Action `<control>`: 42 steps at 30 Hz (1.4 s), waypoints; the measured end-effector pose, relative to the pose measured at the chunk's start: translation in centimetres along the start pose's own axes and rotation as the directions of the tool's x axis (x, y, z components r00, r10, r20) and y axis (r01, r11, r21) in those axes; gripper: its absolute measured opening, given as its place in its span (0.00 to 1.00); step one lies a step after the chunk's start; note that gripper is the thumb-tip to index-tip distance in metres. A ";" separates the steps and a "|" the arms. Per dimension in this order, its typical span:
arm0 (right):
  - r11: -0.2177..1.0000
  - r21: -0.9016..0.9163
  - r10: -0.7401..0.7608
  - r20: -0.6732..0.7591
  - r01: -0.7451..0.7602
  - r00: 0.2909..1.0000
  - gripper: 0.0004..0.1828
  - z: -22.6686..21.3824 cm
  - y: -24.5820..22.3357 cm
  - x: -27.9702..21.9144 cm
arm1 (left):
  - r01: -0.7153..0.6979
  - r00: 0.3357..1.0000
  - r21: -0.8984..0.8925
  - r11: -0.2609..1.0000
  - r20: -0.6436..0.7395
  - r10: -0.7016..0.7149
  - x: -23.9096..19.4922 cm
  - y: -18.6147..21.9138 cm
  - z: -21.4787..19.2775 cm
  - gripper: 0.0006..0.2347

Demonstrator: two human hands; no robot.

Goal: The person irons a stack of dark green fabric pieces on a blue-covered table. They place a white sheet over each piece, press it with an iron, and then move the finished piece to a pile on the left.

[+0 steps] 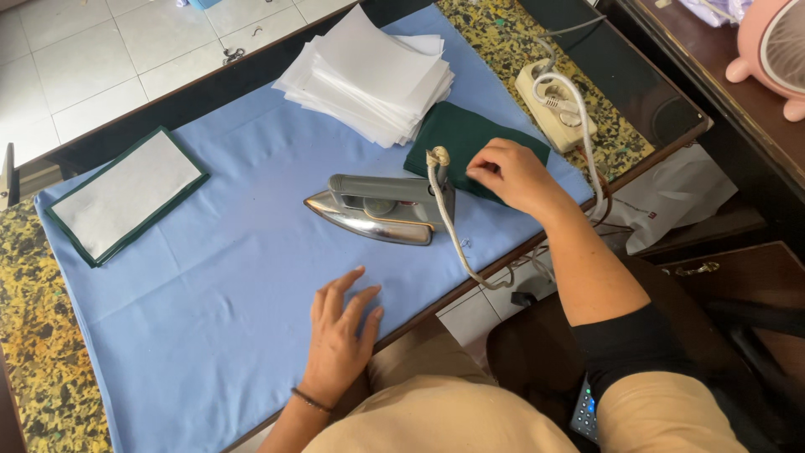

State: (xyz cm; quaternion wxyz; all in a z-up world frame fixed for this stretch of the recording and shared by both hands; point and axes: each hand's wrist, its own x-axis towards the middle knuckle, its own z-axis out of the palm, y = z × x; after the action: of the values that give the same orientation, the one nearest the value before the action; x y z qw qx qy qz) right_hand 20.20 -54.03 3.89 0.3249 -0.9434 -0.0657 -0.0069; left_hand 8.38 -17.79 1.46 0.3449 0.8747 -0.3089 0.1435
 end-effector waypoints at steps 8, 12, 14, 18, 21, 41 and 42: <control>0.982 -0.084 -0.173 -0.074 0.167 0.982 0.05 1.4 1.7 0.7 | -0.006 1.000 0.113 0.994 0.015 0.005 -0.2 -0.1 0.8 0.07; 0.969 0.169 0.193 -0.070 -0.179 0.979 0.05 0.0 0.8 0.5 | 0.013 0.999 0.108 0.994 0.032 -0.016 -0.2 0.0 0.6 0.07; 0.941 0.270 0.237 -0.089 -0.206 0.967 0.03 0.0 0.5 0.6 | 0.016 0.999 0.106 0.994 0.035 -0.020 -0.2 0.0 0.7 0.07; 0.856 0.451 0.319 -0.074 -0.254 0.945 0.16 0.1 0.1 0.9 | 0.009 0.999 0.100 0.995 0.039 -0.013 0.1 0.1 0.4 0.07; 0.811 0.534 0.320 -0.061 -0.240 0.946 0.11 0.0 -0.1 1.2 | 0.028 0.998 0.106 0.994 0.056 -0.034 0.0 -0.1 0.6 0.07; 0.547 0.837 -0.226 0.135 0.011 0.965 0.19 -5.2 -13.4 -5.8 | 0.176 0.982 -0.684 0.708 0.079 -0.169 5.7 2.7 -7.9 0.25; 0.544 0.839 -0.282 0.203 -0.018 0.938 0.19 -4.3 -14.8 -6.1 | 0.197 0.980 -0.800 0.566 0.161 -0.114 5.8 2.1 -8.0 0.32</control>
State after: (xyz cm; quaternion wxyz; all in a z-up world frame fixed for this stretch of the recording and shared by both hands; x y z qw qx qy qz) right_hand 12.34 -45.92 16.00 0.7143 -0.6584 -0.1839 0.1502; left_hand 11.17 -16.07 11.00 0.7032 0.6491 -0.2774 -0.0849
